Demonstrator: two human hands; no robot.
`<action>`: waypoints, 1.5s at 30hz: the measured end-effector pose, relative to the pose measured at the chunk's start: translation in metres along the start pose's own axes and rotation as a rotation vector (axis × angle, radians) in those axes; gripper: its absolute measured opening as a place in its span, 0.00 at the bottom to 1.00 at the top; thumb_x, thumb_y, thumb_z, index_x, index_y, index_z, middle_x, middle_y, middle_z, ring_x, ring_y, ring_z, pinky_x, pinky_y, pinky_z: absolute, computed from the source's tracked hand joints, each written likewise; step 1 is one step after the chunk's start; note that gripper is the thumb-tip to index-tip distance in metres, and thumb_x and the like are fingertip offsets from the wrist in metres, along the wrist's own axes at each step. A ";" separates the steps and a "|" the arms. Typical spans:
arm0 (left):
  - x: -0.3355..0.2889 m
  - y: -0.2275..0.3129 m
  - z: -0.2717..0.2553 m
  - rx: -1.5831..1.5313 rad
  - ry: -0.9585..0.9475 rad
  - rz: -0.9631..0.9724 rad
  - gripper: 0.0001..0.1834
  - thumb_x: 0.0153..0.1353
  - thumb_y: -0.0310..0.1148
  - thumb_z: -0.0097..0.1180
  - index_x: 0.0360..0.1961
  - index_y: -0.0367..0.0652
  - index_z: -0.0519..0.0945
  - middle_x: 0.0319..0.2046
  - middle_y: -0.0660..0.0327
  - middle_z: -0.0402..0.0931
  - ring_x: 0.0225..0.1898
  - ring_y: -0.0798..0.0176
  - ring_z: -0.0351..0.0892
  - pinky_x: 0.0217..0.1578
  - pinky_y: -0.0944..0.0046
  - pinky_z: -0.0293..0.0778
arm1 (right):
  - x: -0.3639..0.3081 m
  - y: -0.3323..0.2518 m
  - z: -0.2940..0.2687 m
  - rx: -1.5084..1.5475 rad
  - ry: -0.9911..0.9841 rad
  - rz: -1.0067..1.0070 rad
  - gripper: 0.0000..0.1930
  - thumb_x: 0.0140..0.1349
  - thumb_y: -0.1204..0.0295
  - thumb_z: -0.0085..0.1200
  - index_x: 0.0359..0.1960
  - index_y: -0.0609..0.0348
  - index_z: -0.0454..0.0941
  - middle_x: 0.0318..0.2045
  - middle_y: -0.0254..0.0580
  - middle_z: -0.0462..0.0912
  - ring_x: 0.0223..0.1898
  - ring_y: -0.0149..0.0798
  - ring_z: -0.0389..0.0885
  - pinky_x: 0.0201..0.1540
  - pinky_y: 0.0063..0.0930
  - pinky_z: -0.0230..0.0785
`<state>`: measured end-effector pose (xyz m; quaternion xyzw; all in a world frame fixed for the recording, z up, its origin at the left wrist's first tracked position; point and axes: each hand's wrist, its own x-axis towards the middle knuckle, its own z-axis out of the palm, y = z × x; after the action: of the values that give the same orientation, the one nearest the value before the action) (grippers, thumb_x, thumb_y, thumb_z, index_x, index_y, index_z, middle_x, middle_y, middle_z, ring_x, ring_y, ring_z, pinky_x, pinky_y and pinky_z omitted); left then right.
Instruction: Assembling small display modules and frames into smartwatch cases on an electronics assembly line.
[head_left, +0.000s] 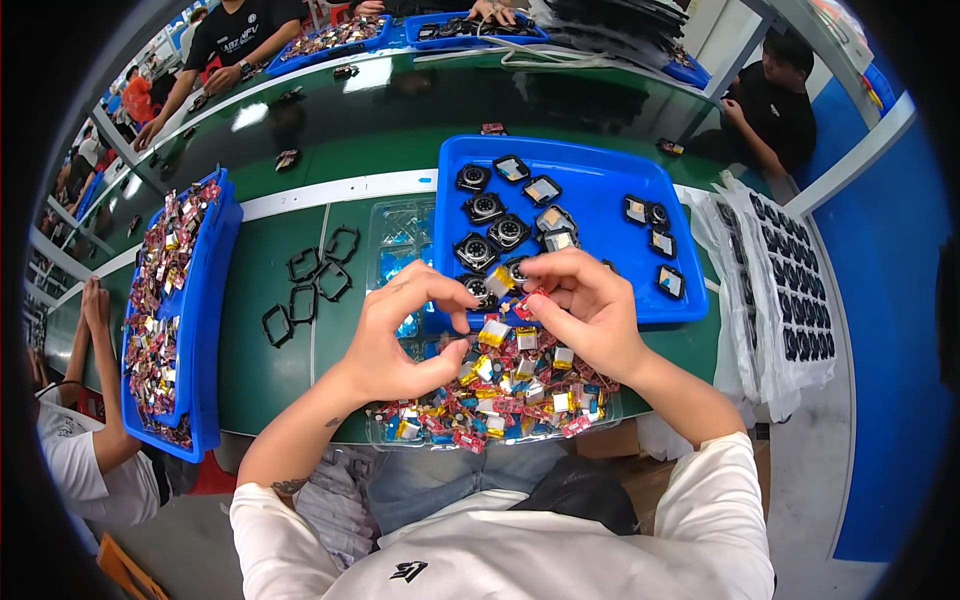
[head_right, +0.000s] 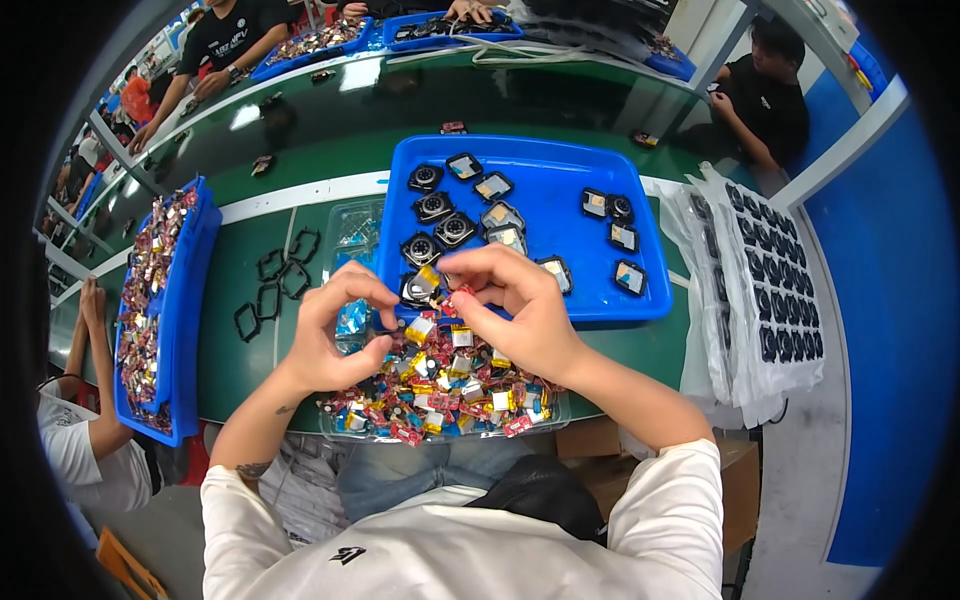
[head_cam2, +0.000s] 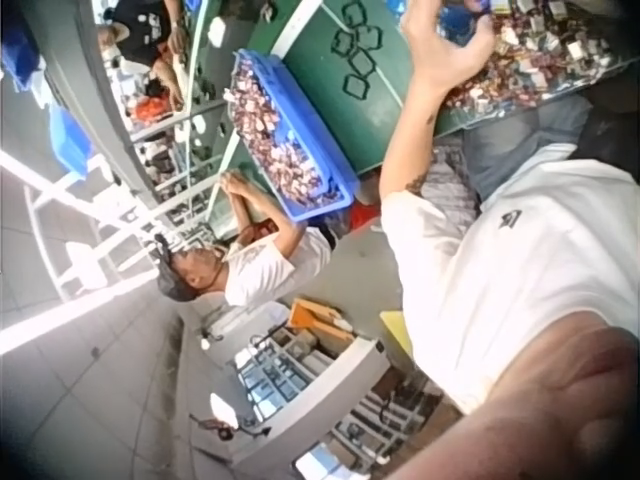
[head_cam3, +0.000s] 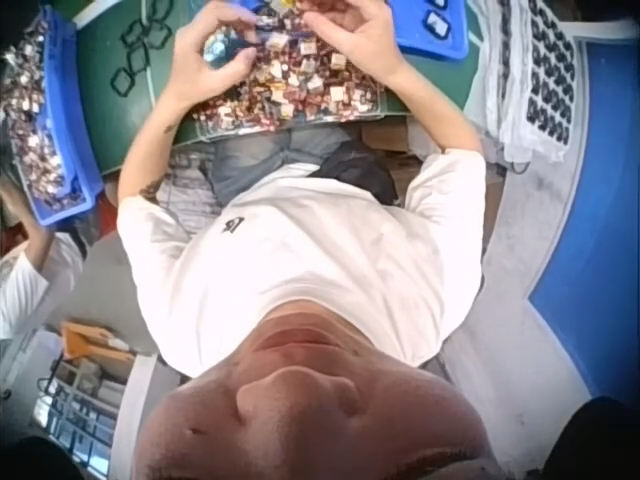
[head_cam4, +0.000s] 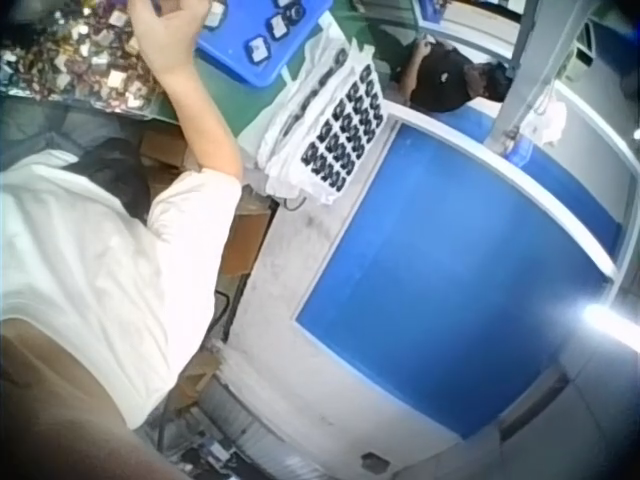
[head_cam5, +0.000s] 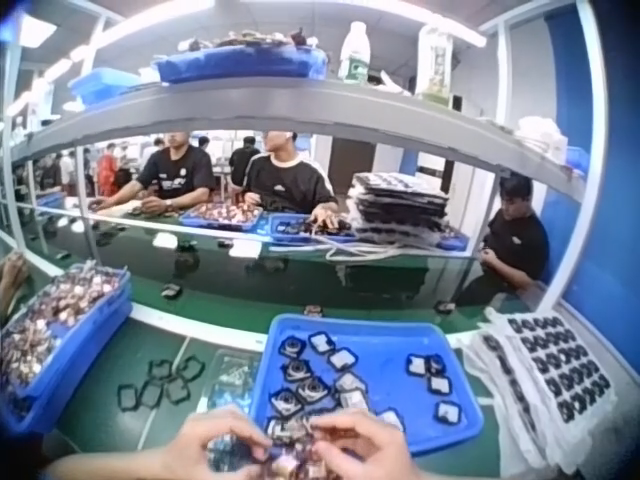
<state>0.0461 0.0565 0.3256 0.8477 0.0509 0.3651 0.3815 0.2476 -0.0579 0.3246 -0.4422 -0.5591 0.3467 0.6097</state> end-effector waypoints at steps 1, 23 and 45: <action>0.001 0.002 0.000 0.002 0.002 0.002 0.19 0.39 0.25 0.66 0.36 0.39 0.78 0.29 0.61 0.79 0.30 0.63 0.75 0.38 0.63 0.69 | 0.000 -0.001 0.000 -0.001 -0.002 -0.003 0.17 0.56 0.85 0.53 0.48 0.64 0.74 0.40 0.39 0.74 0.42 0.29 0.76 0.43 0.20 0.73; 0.001 -0.001 0.006 0.038 0.074 0.079 0.07 0.42 0.24 0.67 0.24 0.40 0.81 0.26 0.61 0.78 0.31 0.63 0.73 0.34 0.65 0.66 | 0.000 -0.004 -0.001 -0.248 -0.195 -0.087 0.06 0.53 0.80 0.61 0.33 0.63 0.79 0.29 0.39 0.80 0.28 0.28 0.79 0.29 0.19 0.72; 0.003 -0.003 -0.007 -0.500 0.168 -0.636 0.09 0.57 0.25 0.60 0.38 0.36 0.76 0.30 0.66 0.75 0.30 0.77 0.73 0.33 0.75 0.70 | 0.062 -0.008 0.022 -0.407 -0.149 -0.180 0.06 0.55 0.77 0.57 0.34 0.62 0.83 0.28 0.41 0.83 0.27 0.30 0.80 0.29 0.20 0.70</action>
<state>0.0443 0.0642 0.3281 0.6380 0.2512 0.2982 0.6640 0.2338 -0.0002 0.3550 -0.4775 -0.6983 0.2026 0.4933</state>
